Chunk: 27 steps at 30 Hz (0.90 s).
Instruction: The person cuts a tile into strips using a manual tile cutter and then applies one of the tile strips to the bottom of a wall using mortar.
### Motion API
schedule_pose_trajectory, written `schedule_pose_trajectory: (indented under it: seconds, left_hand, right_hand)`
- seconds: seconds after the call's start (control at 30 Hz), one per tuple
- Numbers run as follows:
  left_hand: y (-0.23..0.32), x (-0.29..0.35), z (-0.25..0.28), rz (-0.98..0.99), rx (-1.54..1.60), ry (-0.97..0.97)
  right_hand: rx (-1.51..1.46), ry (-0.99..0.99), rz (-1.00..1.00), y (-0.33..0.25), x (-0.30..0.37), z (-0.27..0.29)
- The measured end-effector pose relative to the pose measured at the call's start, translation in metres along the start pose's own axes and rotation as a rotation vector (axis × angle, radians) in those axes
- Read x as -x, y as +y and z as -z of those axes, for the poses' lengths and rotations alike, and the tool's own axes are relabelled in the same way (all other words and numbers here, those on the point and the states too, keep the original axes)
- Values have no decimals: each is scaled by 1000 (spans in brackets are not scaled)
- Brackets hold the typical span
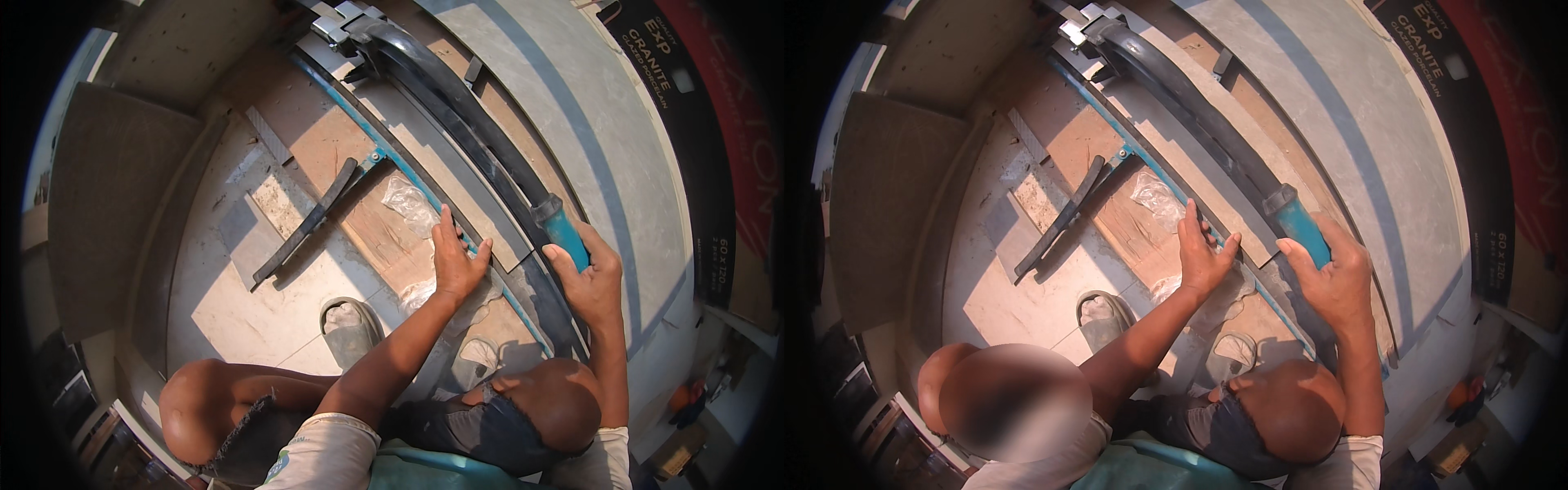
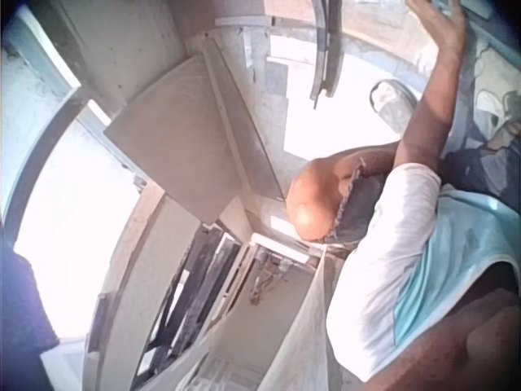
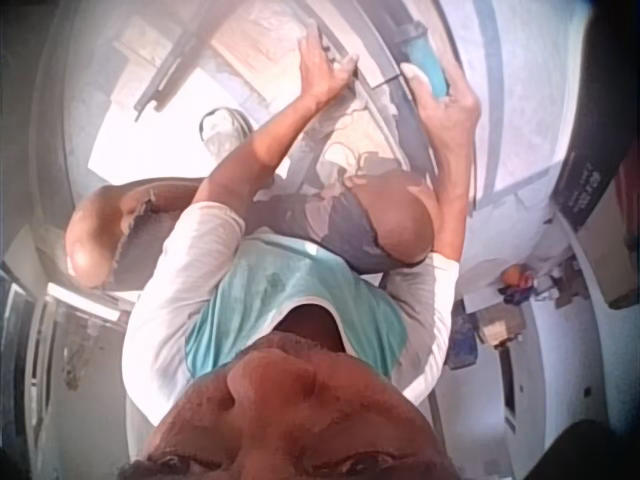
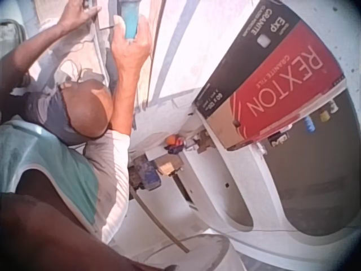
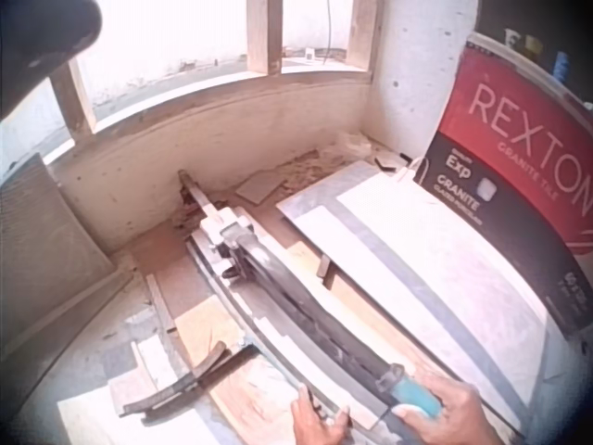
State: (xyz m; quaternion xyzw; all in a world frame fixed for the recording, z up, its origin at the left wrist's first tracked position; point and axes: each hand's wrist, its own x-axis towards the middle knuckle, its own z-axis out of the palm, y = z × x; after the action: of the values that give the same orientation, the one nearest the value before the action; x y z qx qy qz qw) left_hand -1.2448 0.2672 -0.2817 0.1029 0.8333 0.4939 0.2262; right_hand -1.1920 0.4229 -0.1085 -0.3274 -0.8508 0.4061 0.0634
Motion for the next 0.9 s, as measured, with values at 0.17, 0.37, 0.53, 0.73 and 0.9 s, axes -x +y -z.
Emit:
schedule_pose_trajectory:
  seconds: [0.17,0.37,0.53,0.73,0.9]
  left_hand:
    - [-2,1,-1,-20,8,19]
    - [1,0,1,-24,-4,15]
    - [5,1,4,20,-1,-21]
    - [4,1,4,3,3,0]
    - [7,1,6,24,7,-25]
  right_hand:
    - [-22,-3,1,-7,-8,-5]
    - [-18,5,19,-8,-16,-10]
    - [-40,16,17,-11,-20,-15]
    - [27,12,33,-21,-31,-19]
    - [23,22,41,-25,-37,-23]
